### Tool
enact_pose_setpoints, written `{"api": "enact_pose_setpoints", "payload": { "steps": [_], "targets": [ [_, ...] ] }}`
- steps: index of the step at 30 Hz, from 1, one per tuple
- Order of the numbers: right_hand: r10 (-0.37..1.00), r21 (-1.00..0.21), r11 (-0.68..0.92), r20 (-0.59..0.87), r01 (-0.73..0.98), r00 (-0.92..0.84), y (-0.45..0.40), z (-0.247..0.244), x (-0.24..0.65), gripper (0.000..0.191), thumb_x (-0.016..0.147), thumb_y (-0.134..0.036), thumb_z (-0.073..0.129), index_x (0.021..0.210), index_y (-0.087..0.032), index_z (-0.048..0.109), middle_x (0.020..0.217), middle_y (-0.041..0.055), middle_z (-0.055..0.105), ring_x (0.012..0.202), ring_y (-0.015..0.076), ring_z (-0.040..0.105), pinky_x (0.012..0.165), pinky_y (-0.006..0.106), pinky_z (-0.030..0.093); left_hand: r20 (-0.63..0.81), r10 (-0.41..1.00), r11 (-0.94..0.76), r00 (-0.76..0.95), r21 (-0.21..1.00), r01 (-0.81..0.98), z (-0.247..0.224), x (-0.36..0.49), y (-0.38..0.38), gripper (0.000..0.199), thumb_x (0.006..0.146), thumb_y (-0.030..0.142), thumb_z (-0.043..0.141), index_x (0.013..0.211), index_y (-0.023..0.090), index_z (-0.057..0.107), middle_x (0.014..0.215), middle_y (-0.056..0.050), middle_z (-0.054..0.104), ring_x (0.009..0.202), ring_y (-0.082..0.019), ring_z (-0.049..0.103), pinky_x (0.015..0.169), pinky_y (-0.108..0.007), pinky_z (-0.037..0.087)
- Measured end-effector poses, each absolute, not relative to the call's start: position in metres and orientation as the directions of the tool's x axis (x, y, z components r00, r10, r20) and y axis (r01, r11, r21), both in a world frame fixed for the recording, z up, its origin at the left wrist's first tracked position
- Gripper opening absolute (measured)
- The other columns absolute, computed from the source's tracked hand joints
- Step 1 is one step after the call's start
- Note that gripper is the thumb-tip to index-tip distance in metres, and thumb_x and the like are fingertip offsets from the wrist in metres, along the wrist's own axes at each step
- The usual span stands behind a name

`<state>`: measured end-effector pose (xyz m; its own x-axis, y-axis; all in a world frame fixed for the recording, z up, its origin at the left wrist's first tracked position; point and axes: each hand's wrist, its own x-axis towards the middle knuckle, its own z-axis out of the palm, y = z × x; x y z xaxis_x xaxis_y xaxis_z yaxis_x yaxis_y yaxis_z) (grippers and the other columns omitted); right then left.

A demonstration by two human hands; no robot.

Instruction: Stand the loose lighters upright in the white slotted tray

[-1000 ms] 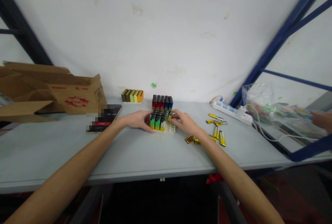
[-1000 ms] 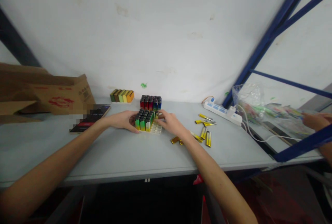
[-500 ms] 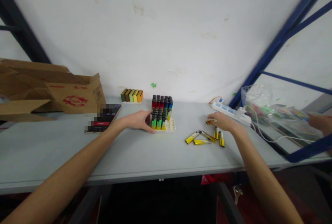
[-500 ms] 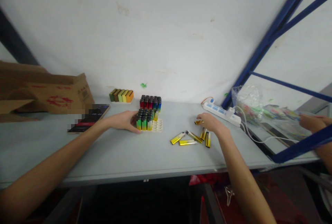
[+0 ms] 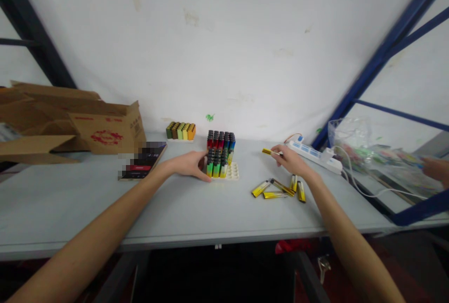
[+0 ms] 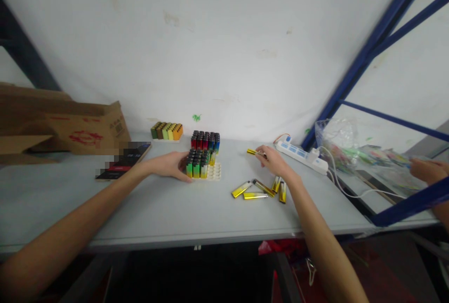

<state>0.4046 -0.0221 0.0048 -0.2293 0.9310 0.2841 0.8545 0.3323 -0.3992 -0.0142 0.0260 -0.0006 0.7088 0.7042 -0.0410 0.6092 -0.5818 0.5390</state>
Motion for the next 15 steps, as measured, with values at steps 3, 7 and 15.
{"api": "enact_pose_setpoints", "payload": {
  "steps": [3,7,15],
  "targets": [
    [0.93,-0.657,0.364,0.289,0.66,-0.226,-0.024,0.013,0.381,0.041,0.094,-0.051,0.057,0.115,-0.016,0.06,0.076,0.0004,0.066,0.058,0.0142,0.058,0.06,0.028,0.048,-0.037,0.705,-0.58,0.708,0.544,0.606,-0.001,-0.015,0.027,0.072,0.06,0.067,0.081,0.108,0.02,0.056,0.084,-0.001,0.064,0.074,-0.021,0.06,0.062,-0.028,0.043],
    [0.935,-0.825,0.353,0.294,0.442,-0.198,-0.025,0.029,0.35,0.041,0.084,-0.055,0.069,0.098,-0.016,0.067,0.081,0.0027,0.067,0.058,0.0113,0.052,0.056,0.027,0.044,-0.039,0.701,-0.587,0.712,0.534,0.608,-0.001,-0.015,0.027,0.072,0.061,0.068,0.08,0.109,0.02,0.055,0.083,0.0,0.063,0.073,-0.021,0.06,0.063,-0.028,0.043],
    [0.963,-0.965,0.26,0.257,0.03,-0.084,-0.02,0.007,0.294,0.037,0.079,-0.051,0.077,0.097,-0.021,0.069,0.1,0.0052,0.07,0.092,0.0185,0.065,0.082,0.034,0.056,-0.042,0.697,-0.587,0.716,0.539,0.604,0.001,-0.014,0.026,0.072,0.062,0.067,0.079,0.11,0.019,0.055,0.083,0.0,0.063,0.073,-0.021,0.06,0.062,-0.028,0.043]
  ]
}}
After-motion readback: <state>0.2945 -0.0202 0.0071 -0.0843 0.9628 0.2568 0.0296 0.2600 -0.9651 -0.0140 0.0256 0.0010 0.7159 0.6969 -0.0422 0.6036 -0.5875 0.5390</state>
